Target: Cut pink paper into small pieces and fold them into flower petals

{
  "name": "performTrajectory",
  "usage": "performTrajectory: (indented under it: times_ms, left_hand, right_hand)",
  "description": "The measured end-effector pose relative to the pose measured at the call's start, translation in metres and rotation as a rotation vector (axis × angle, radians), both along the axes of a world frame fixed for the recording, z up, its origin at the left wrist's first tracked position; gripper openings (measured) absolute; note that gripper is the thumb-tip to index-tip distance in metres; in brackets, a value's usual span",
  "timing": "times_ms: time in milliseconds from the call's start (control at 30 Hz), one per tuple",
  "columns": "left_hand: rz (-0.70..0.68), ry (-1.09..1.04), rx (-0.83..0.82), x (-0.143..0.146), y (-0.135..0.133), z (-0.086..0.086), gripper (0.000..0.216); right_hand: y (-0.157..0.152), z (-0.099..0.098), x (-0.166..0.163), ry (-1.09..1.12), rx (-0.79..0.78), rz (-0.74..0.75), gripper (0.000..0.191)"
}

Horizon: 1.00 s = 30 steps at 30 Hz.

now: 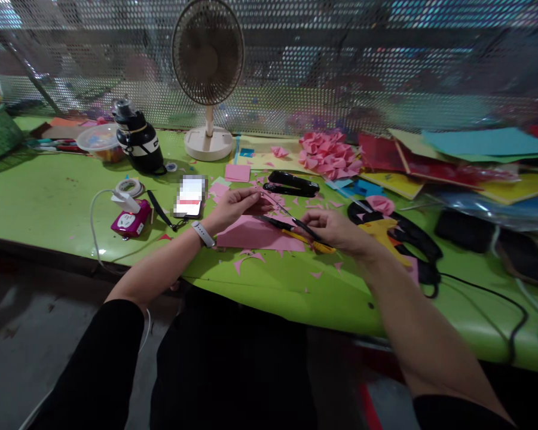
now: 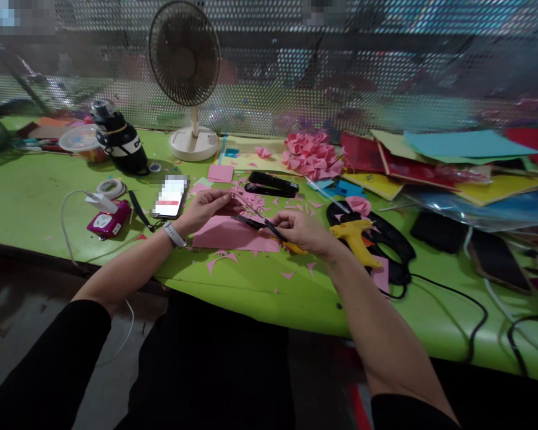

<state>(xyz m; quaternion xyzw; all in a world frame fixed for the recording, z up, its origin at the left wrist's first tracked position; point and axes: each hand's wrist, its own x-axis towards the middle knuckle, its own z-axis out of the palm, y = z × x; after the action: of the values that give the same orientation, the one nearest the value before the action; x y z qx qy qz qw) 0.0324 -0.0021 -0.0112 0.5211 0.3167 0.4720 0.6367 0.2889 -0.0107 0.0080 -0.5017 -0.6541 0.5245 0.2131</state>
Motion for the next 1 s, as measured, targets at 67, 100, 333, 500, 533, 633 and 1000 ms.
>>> performTrajectory:
  times_ms: [67, 100, 333, 500, 533, 633, 1000]
  left_hand:
    - [0.004, 0.013, -0.005, 0.0, -0.001, 0.001, 0.024]
    - [0.005, 0.014, -0.005, 0.0, -0.001, 0.001, 0.024]
    - [-0.025, -0.054, 0.01, -0.001, 0.001, -0.002, 0.024]
    - [-0.038, -0.07, 0.017, -0.001, 0.001, -0.002, 0.023]
    - [-0.03, -0.06, 0.01, -0.001, 0.0, -0.001, 0.022]
    - [-0.004, -0.022, -0.019, -0.001, -0.001, 0.001, 0.021]
    - [-0.018, -0.036, -0.019, -0.001, 0.001, -0.002, 0.023]
  right_hand:
    - [0.0, 0.001, -0.001, -0.011, 0.008, 0.008, 0.06]
    - [-0.001, 0.002, -0.001, -0.015, 0.011, 0.013, 0.06]
    - [0.0, 0.002, -0.001, -0.029, 0.026, 0.014, 0.062]
    - [0.0, 0.001, 0.0, -0.038, 0.041, 0.018, 0.058]
    - [0.0, 0.001, 0.0, -0.036, 0.04, 0.02, 0.057]
    - [0.002, -0.003, 0.002, -0.027, 0.031, 0.021, 0.056]
    - [0.001, -0.005, 0.003, 0.009, -0.002, -0.001, 0.052]
